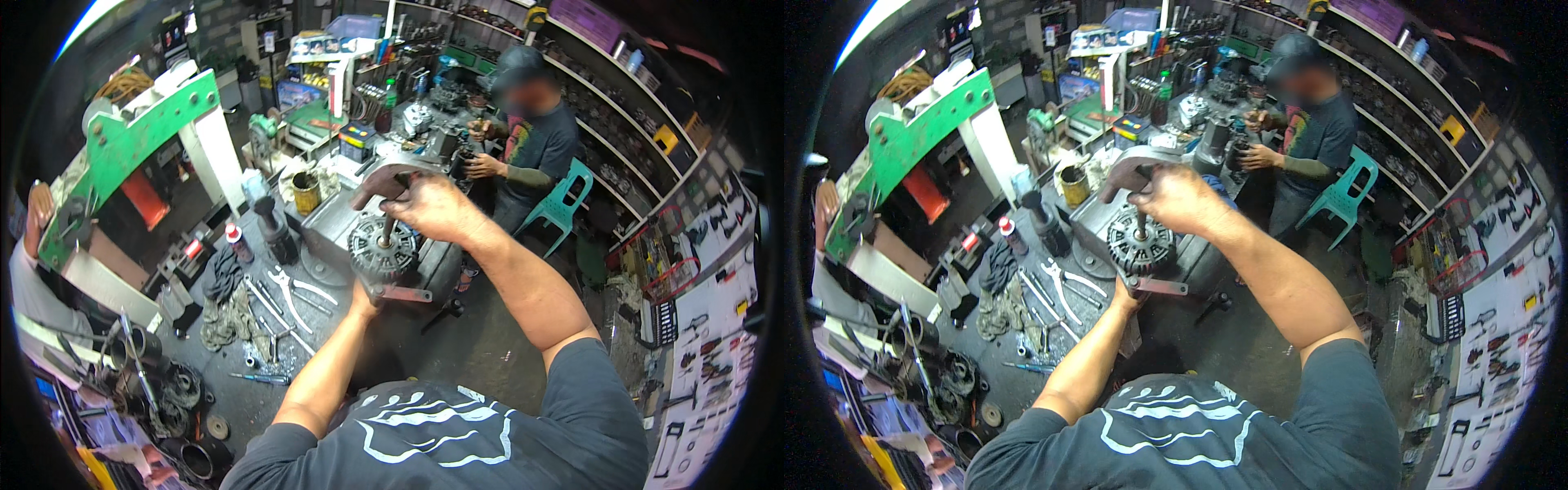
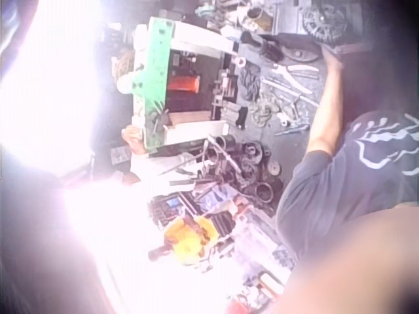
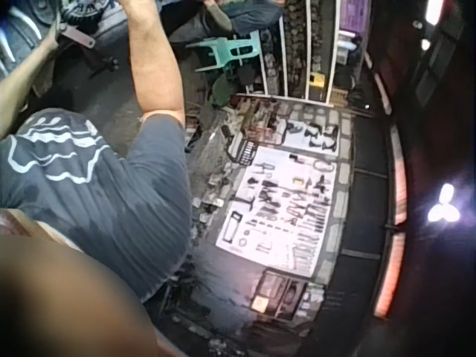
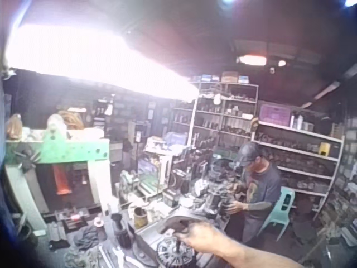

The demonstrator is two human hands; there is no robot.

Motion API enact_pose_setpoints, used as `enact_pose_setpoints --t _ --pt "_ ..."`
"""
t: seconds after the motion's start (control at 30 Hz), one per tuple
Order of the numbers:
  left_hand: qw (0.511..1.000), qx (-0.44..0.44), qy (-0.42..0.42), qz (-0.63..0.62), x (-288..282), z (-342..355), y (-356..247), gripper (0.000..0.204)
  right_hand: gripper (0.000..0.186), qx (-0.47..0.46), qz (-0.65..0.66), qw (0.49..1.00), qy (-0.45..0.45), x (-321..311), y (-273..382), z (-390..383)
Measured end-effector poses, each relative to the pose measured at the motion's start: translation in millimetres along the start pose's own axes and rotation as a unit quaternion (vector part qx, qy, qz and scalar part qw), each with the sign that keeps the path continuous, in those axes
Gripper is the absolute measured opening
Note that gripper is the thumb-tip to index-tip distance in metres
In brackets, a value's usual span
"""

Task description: The person disassembles a mechanical assembly on a workbench, using a hammer to separate components. They then reassemble the parts by hand, aligning and fitting them together while two other people observe.

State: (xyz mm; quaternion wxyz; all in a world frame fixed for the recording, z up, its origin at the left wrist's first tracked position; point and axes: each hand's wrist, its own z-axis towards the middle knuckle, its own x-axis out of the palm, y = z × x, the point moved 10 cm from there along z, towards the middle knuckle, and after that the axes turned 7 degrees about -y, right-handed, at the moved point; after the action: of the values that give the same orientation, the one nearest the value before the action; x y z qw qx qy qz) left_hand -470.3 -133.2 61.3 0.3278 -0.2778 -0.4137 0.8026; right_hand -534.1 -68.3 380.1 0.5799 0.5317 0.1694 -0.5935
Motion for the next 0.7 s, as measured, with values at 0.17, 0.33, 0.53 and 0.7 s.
enact_pose_setpoints --t 0.17,0.33,0.53,0.7 --pt "0.967 -0.140 0.085 -0.198 17 3 33 0.058 0.043 -0.014 0.017 0.999 -0.030 -6 9 -3" --pt "0.982 -0.099 0.060 -0.150 31 14 43 0.058 0.040 0.003 0.012 1.000 -0.016 -7 8 -3" --pt "0.997 -0.030 -0.003 -0.077 32 12 52 0.061 0.042 -0.041 0.031 0.998 -0.028 -5 5 3" --pt "0.999 0.007 -0.033 0.002 29 7 63 0.063 0.049 -0.028 -0.051 0.998 -0.019 -2 -4 3"
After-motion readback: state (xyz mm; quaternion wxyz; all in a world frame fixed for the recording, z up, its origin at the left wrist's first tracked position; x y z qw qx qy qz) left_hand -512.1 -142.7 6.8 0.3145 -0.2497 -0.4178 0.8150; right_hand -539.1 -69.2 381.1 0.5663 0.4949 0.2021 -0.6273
